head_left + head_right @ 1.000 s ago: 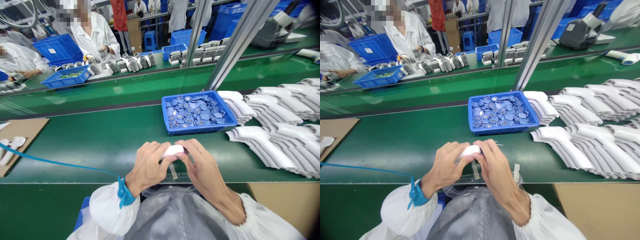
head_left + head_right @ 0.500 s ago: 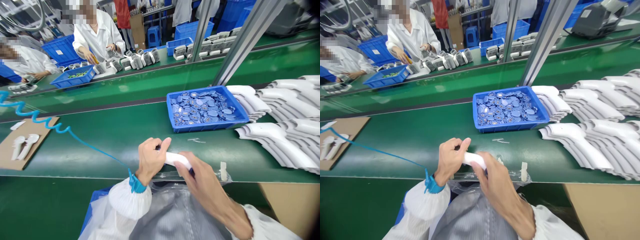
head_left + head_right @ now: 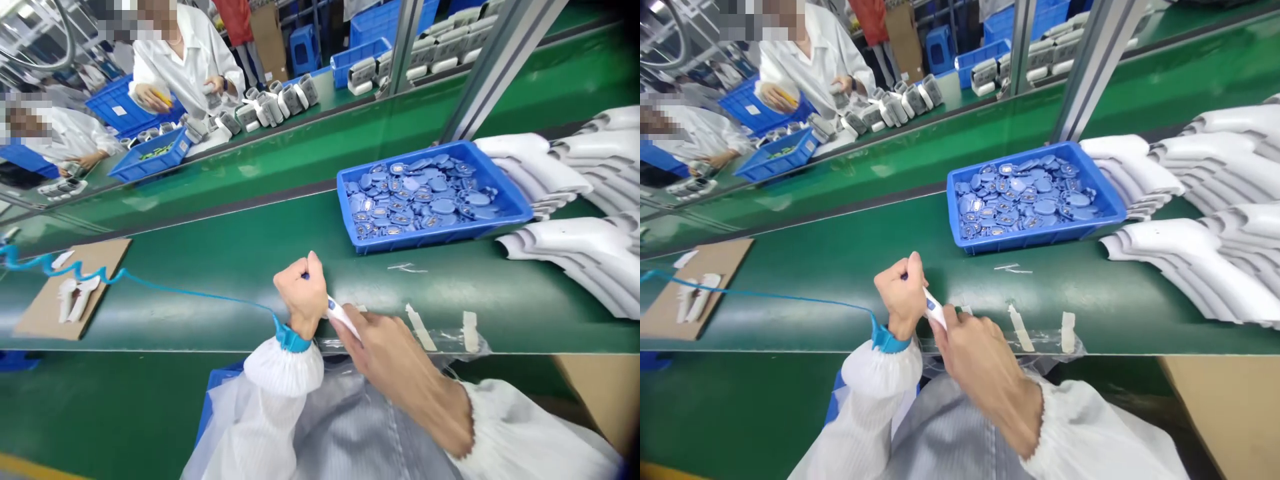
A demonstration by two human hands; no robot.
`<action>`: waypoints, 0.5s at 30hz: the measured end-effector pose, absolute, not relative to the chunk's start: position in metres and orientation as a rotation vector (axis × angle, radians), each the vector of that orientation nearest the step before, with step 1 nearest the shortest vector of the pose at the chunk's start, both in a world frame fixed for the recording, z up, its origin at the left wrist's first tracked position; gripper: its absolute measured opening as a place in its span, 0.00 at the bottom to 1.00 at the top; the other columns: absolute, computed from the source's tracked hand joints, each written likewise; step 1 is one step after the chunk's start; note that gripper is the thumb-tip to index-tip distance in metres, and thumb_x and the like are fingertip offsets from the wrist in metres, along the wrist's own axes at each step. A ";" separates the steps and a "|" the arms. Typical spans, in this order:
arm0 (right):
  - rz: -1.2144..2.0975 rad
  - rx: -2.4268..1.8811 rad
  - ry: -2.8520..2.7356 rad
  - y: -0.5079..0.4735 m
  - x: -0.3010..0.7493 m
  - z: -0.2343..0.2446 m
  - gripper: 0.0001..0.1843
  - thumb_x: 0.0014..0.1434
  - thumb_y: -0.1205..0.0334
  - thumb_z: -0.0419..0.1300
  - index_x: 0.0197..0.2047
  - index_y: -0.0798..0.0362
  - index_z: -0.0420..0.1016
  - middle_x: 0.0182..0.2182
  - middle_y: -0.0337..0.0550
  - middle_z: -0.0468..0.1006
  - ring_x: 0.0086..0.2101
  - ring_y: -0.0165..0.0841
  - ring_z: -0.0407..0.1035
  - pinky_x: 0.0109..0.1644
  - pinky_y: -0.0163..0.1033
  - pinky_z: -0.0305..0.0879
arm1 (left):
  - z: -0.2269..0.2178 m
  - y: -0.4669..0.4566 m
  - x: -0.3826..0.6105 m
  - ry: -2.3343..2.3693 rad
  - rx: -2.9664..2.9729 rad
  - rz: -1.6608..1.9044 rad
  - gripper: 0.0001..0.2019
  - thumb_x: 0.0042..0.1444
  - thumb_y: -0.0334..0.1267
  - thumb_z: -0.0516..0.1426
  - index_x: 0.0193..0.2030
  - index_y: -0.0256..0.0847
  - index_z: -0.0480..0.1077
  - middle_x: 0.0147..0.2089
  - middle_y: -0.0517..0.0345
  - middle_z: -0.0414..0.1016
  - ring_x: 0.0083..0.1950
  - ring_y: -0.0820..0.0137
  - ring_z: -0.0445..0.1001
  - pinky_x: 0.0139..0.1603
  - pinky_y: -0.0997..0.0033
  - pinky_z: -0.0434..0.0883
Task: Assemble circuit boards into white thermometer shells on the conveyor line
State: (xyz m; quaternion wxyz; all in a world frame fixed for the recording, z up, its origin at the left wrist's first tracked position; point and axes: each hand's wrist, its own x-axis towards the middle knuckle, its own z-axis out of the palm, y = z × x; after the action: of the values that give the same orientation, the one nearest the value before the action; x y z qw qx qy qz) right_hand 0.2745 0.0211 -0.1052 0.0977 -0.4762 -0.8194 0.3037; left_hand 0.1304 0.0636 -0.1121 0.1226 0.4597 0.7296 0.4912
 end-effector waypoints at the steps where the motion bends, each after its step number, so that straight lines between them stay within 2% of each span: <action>1: 0.881 -1.384 -2.408 0.021 0.275 -0.108 0.25 0.74 0.49 0.42 0.44 0.55 0.75 0.24 0.44 0.75 0.20 0.32 0.61 0.27 0.40 0.41 | -0.110 0.065 0.129 2.113 1.370 1.418 0.28 0.66 0.47 0.55 0.15 0.41 0.59 0.17 0.62 0.57 0.23 0.74 0.57 0.29 0.70 0.58; 4: 1.065 -1.297 -2.226 0.024 0.287 -0.114 0.23 0.74 0.48 0.45 0.42 0.52 0.76 0.25 0.39 0.75 0.22 0.30 0.62 0.28 0.37 0.51 | -0.102 0.058 0.120 1.813 1.366 1.344 0.22 0.61 0.46 0.61 0.20 0.40 0.63 0.21 0.63 0.61 0.25 0.75 0.59 0.30 0.71 0.59; 6: 1.268 -1.279 -2.098 0.028 0.296 -0.112 0.24 0.73 0.44 0.48 0.45 0.51 0.78 0.26 0.37 0.75 0.25 0.29 0.63 0.30 0.34 0.57 | -0.097 0.048 0.114 1.497 1.253 1.264 0.14 0.54 0.45 0.67 0.31 0.40 0.69 0.29 0.63 0.69 0.30 0.74 0.64 0.33 0.73 0.63; 8: 1.425 -1.270 -2.021 0.032 0.304 -0.108 0.25 0.71 0.41 0.49 0.51 0.50 0.79 0.30 0.37 0.78 0.28 0.31 0.68 0.32 0.33 0.63 | -0.089 0.036 0.111 1.304 1.164 1.164 0.19 0.48 0.43 0.71 0.43 0.41 0.70 0.38 0.60 0.73 0.35 0.72 0.69 0.36 0.73 0.66; 9: 1.468 -1.261 -1.996 0.033 0.306 -0.107 0.26 0.71 0.41 0.50 0.54 0.50 0.79 0.33 0.39 0.80 0.31 0.32 0.70 0.34 0.34 0.66 | -0.084 0.030 0.109 1.279 1.164 1.109 0.21 0.48 0.43 0.71 0.45 0.41 0.70 0.41 0.58 0.74 0.37 0.71 0.70 0.37 0.73 0.67; 12: 1.430 -1.241 -1.982 0.031 0.316 -0.108 0.25 0.69 0.42 0.54 0.56 0.48 0.80 0.46 0.43 0.83 0.40 0.36 0.77 0.43 0.36 0.74 | -0.064 0.019 0.095 1.379 1.289 0.895 0.16 0.53 0.45 0.68 0.43 0.39 0.74 0.39 0.56 0.77 0.36 0.70 0.71 0.38 0.71 0.67; 15: 1.129 -1.305 -2.050 0.030 0.337 -0.118 0.21 0.67 0.43 0.58 0.55 0.44 0.80 0.52 0.44 0.82 0.42 0.36 0.78 0.43 0.37 0.76 | -0.042 0.028 0.053 1.610 1.409 0.659 0.14 0.53 0.47 0.68 0.40 0.39 0.77 0.35 0.56 0.79 0.35 0.68 0.72 0.35 0.70 0.66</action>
State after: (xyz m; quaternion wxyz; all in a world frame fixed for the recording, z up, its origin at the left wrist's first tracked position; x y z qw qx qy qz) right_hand 0.3370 0.0305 -0.1179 0.2291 -0.4740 -0.7448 0.4100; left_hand 0.0535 0.0279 -0.0417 0.4362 0.5665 0.6471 0.2647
